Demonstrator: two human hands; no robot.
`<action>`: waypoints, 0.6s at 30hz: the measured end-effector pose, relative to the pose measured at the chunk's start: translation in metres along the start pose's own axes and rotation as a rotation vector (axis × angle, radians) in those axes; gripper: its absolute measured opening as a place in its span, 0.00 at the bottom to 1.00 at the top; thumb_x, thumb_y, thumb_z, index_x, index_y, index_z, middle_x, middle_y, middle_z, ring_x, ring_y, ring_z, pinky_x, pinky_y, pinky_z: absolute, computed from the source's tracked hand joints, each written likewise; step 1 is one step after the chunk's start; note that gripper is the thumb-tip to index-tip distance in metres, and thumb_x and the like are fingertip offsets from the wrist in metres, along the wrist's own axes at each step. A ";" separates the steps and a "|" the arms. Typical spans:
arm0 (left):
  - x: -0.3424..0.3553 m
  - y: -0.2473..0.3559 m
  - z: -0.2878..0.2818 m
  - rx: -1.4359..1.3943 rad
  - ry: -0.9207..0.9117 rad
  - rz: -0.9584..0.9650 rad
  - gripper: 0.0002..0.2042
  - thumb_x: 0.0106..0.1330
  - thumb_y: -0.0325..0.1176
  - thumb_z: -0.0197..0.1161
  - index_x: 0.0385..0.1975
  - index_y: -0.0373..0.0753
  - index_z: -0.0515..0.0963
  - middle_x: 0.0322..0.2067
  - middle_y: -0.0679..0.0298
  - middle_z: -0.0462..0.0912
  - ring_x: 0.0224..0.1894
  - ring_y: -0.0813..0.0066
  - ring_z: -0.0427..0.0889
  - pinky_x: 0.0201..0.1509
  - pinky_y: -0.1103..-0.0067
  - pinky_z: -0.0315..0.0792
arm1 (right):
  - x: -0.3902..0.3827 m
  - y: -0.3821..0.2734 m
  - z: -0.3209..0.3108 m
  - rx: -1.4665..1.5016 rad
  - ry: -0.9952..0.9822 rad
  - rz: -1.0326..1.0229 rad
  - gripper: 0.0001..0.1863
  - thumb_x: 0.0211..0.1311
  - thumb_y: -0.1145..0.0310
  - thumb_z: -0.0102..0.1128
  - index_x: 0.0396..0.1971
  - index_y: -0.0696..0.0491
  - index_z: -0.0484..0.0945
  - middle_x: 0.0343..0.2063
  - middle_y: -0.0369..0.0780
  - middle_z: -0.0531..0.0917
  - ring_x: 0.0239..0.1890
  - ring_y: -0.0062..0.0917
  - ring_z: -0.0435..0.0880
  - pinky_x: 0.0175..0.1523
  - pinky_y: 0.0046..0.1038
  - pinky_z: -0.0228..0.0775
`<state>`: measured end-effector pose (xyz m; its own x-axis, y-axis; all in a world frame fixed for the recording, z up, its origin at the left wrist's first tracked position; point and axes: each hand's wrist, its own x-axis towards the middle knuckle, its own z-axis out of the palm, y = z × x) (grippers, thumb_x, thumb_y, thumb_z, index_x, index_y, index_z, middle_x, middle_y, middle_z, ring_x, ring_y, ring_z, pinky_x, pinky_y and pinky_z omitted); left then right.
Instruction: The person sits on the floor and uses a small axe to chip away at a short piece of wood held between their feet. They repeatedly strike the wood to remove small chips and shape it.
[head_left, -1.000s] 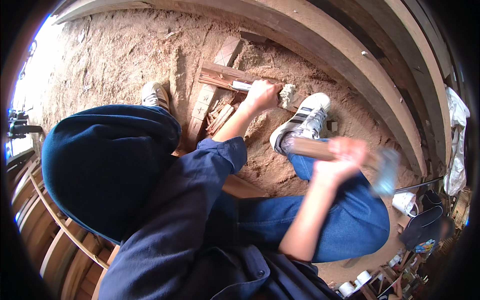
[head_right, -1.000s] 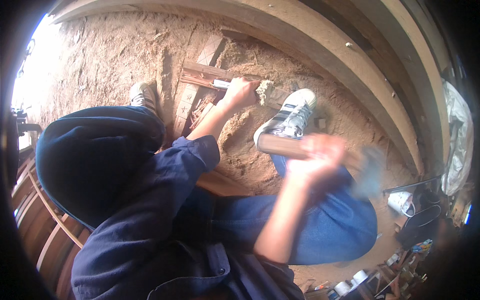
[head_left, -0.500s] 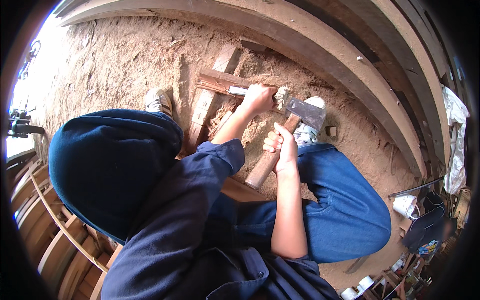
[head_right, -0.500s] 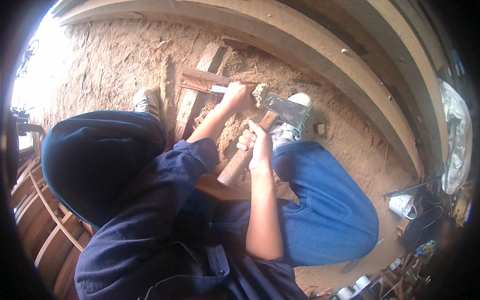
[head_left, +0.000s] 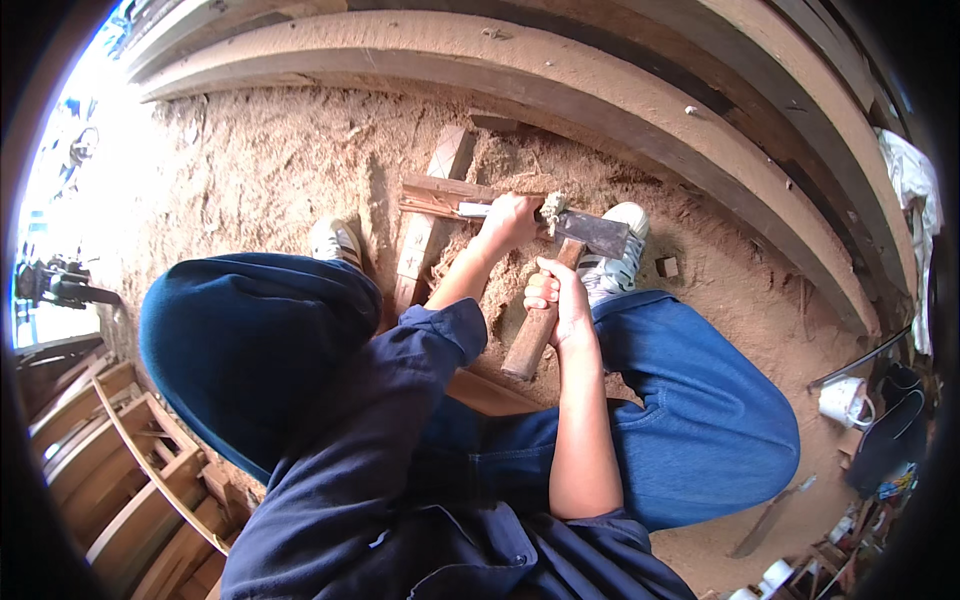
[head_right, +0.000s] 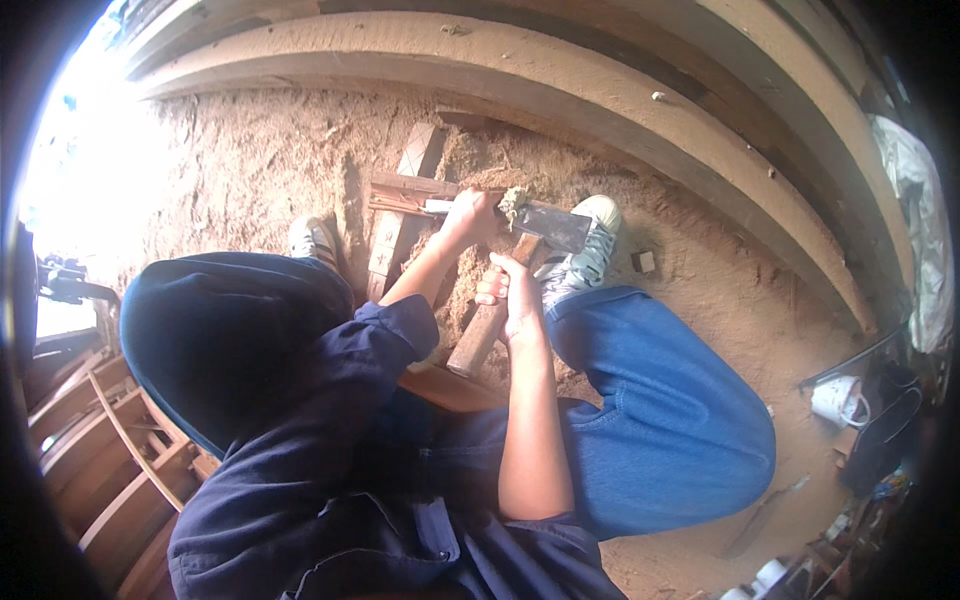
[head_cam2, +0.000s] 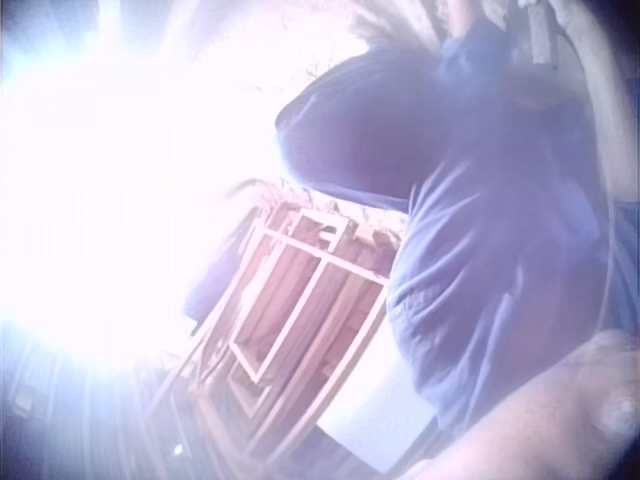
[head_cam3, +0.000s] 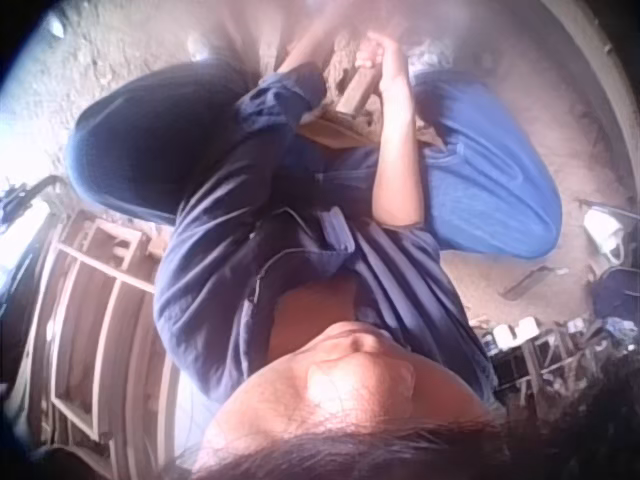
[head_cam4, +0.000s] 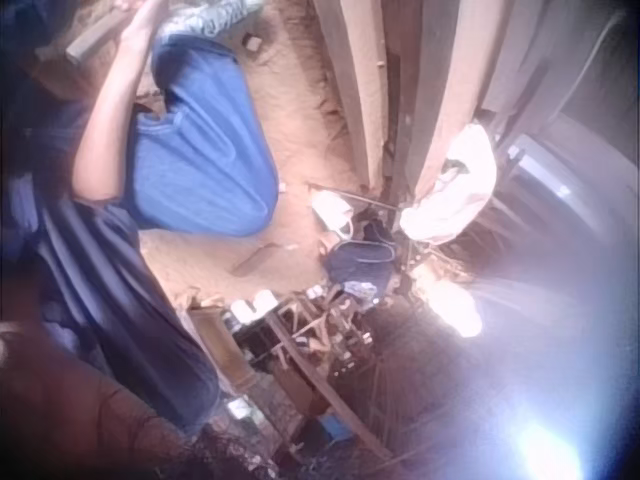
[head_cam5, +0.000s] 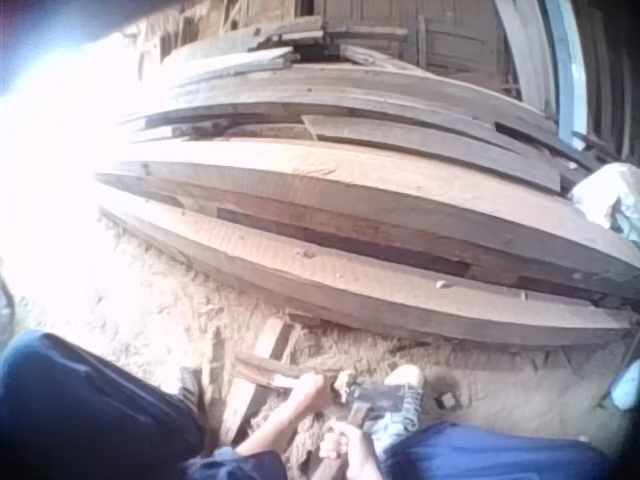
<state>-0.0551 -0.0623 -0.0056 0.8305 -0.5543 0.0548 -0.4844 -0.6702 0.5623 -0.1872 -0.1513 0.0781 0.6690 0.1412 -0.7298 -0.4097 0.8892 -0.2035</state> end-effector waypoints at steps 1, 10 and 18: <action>-0.001 0.000 0.002 -0.023 0.031 0.023 0.13 0.44 0.35 0.70 0.27 0.36 0.79 0.21 0.51 0.80 0.30 0.51 0.82 0.36 0.64 0.75 | -0.004 -0.002 0.003 -0.014 0.002 -0.001 0.14 0.60 0.69 0.53 0.19 0.45 0.60 0.09 0.24 0.57 0.10 0.09 0.55 0.16 0.15 0.51; -0.002 -0.008 0.014 0.078 0.144 0.020 0.13 0.38 0.32 0.72 0.22 0.33 0.76 0.22 0.50 0.78 0.31 0.49 0.79 0.36 0.63 0.73 | -0.003 0.000 0.013 0.028 -0.024 -0.030 0.15 0.59 0.70 0.53 0.17 0.45 0.59 0.10 0.25 0.58 0.10 0.11 0.57 0.17 0.17 0.54; -0.009 -0.014 0.031 0.053 0.194 -0.052 0.13 0.39 0.37 0.73 0.23 0.39 0.78 0.24 0.54 0.81 0.30 0.55 0.81 0.35 0.67 0.75 | -0.005 0.001 0.012 -0.163 0.078 -0.001 0.14 0.60 0.69 0.54 0.18 0.45 0.60 0.08 0.25 0.57 0.09 0.10 0.55 0.16 0.17 0.51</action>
<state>-0.0641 -0.0637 -0.0395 0.8899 -0.4158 0.1875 -0.4486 -0.7232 0.5251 -0.1833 -0.1455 0.0896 0.6224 0.1003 -0.7763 -0.5082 0.8061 -0.3032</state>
